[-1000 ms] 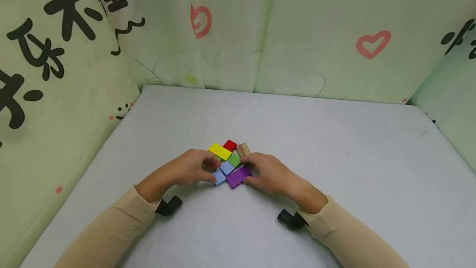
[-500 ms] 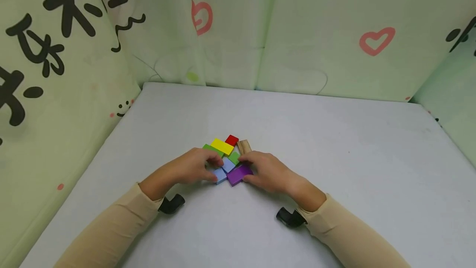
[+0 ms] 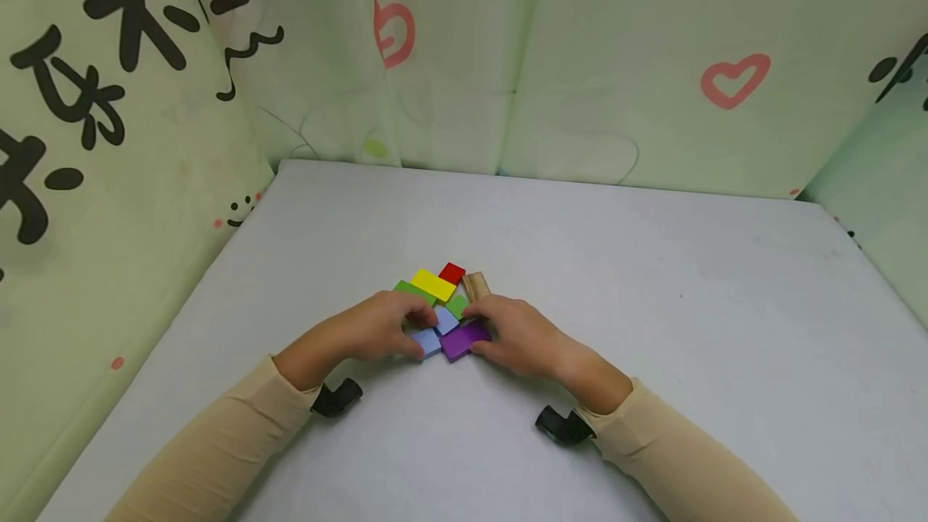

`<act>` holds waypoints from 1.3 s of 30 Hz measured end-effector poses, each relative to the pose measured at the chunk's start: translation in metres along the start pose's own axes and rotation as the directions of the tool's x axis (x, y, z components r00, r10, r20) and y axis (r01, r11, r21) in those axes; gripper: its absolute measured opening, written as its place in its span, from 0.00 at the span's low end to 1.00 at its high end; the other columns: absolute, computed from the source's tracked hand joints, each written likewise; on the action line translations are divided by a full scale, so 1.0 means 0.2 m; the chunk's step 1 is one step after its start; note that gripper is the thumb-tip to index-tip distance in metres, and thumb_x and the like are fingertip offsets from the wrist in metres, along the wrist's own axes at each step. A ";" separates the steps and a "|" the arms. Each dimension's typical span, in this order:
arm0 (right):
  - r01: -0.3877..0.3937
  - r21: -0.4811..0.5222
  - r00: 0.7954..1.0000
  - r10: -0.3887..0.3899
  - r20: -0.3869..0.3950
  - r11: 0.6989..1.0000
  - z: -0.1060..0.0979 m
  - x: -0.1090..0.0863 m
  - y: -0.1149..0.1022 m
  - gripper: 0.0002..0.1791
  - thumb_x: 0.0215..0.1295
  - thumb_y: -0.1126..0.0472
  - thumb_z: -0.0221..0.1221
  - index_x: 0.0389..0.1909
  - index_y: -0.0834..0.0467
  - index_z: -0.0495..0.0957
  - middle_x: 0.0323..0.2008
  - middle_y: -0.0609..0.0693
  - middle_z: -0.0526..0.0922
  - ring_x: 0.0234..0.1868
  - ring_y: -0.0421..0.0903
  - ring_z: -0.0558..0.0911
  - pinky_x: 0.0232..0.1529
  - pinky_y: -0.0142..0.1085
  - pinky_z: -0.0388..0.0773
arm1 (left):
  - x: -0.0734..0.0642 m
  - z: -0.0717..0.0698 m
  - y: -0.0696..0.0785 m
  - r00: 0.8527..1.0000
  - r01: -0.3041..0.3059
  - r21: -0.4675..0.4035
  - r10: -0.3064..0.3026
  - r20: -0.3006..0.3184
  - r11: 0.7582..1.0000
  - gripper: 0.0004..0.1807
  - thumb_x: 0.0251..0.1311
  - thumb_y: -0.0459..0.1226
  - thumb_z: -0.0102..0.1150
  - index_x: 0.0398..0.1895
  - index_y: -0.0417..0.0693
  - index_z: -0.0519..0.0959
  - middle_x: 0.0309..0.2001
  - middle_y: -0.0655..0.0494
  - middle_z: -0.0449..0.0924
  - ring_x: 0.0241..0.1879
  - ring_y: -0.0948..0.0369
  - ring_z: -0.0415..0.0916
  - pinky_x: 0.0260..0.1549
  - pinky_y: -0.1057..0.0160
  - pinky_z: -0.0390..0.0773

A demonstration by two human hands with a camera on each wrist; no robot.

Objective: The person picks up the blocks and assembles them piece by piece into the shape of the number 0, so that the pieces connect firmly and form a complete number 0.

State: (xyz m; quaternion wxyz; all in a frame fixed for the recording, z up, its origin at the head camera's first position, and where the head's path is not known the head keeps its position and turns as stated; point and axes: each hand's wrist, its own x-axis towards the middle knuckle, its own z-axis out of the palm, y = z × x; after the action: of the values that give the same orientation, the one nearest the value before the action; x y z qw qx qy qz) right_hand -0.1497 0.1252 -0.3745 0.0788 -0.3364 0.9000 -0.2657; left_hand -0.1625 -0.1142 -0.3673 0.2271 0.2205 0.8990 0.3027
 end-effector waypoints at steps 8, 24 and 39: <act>0.006 -0.007 1.000 -0.005 0.012 1.000 0.00 -0.01 -0.01 0.20 0.63 0.63 0.68 0.54 0.64 0.79 0.50 0.54 0.82 0.52 0.50 0.79 0.56 0.45 0.75 | -0.01 0.00 0.01 1.000 -0.015 0.002 0.015 0.014 1.000 0.22 0.54 0.33 0.74 0.53 0.45 0.80 0.50 0.60 0.82 0.53 0.59 0.75 0.58 0.56 0.73; -0.011 -0.018 0.999 0.012 0.044 1.000 0.00 -0.06 -0.03 0.17 0.64 0.64 0.65 0.53 0.63 0.80 0.49 0.52 0.84 0.52 0.49 0.81 0.55 0.44 0.77 | -0.02 0.00 0.00 0.999 -0.009 0.019 0.009 0.040 1.000 0.19 0.58 0.30 0.70 0.54 0.46 0.80 0.50 0.60 0.81 0.48 0.59 0.75 0.52 0.59 0.76; 0.050 0.009 0.997 -0.051 0.055 0.999 0.03 -0.09 -0.07 0.14 0.61 0.63 0.68 0.48 0.61 0.82 0.42 0.47 0.84 0.43 0.43 0.80 0.49 0.38 0.78 | -0.06 0.00 -0.02 0.998 0.041 0.017 -0.041 0.041 0.999 0.20 0.56 0.31 0.72 0.52 0.47 0.80 0.47 0.61 0.81 0.46 0.60 0.75 0.50 0.60 0.77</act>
State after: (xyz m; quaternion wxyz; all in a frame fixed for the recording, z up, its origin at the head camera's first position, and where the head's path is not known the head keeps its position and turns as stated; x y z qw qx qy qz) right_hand -0.1262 0.1257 -0.3737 0.0980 -0.3660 0.8877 -0.2615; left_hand -0.1536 -0.1240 -0.3657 0.2500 0.2099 0.9009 0.2862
